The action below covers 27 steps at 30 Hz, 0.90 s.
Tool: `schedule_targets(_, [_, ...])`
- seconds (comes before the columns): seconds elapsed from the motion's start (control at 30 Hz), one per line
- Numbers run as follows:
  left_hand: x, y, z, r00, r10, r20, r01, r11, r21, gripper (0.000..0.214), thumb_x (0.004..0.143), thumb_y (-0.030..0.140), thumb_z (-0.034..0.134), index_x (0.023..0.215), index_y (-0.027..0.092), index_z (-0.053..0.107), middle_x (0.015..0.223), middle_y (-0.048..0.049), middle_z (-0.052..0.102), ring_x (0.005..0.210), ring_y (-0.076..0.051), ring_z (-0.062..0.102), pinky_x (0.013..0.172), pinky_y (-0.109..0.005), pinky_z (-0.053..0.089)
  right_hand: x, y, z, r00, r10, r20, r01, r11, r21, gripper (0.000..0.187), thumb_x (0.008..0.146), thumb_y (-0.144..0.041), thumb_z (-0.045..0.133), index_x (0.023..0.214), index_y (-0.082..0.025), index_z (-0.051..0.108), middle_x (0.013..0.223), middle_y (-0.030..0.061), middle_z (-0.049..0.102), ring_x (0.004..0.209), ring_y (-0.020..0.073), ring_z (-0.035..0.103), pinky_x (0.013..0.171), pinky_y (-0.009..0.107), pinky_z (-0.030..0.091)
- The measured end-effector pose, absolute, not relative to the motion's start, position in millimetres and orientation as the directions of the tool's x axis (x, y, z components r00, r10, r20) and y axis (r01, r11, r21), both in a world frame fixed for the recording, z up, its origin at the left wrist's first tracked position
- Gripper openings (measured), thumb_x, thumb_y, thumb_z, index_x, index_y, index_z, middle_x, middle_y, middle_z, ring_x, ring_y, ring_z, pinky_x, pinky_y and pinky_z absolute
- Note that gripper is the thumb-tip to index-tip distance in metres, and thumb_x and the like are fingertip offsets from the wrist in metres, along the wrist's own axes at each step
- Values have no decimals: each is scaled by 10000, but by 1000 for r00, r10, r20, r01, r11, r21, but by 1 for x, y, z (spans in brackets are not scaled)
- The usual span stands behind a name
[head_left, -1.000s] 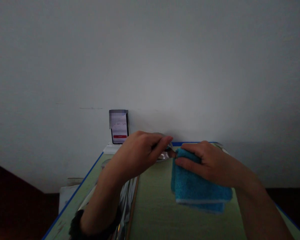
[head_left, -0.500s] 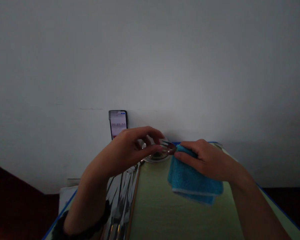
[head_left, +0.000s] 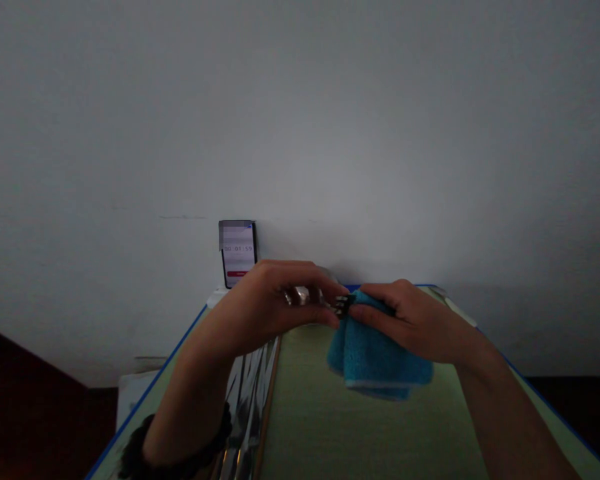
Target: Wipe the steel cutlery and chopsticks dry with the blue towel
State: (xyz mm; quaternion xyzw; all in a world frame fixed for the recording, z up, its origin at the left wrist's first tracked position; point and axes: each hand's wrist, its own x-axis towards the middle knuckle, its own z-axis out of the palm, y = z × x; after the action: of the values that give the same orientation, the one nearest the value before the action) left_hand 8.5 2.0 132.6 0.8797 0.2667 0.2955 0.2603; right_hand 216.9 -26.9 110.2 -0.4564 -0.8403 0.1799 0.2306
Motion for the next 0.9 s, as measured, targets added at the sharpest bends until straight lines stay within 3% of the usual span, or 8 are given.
schedule_targets(0.3, [8, 0, 133, 672, 680, 293, 403, -668, 626, 184, 791, 302, 567, 930, 193, 619, 843, 19, 666, 714, -87, 601, 612, -155, 476, 210, -30, 108, -387, 870, 306, 767, 487, -417, 308, 870, -426, 394, 726, -192, 533, 623, -31, 558, 553, 96, 488, 524, 234, 305])
schedule_targets(0.6, [9, 5, 132, 545, 737, 400, 544, -674, 500, 136, 767, 302, 578, 764, 183, 642, 677, 33, 669, 585, -76, 595, 541, -153, 441, 207, -31, 107, -428, 881, 202, 755, 471, -457, 247, 904, -353, 328, 850, -198, 513, 766, 6, 594, 698, 139, 545, 615, 265, 338])
schedule_targets(0.9, [9, 1, 131, 632, 740, 230, 444, -589, 676, 152, 749, 305, 605, 793, 175, 669, 722, 19, 694, 667, -103, 626, 584, -159, 469, 210, -31, 108, -445, 861, 248, 768, 509, -389, 204, 886, -324, 386, 818, -203, 535, 704, -16, 584, 619, 115, 515, 565, 248, 307])
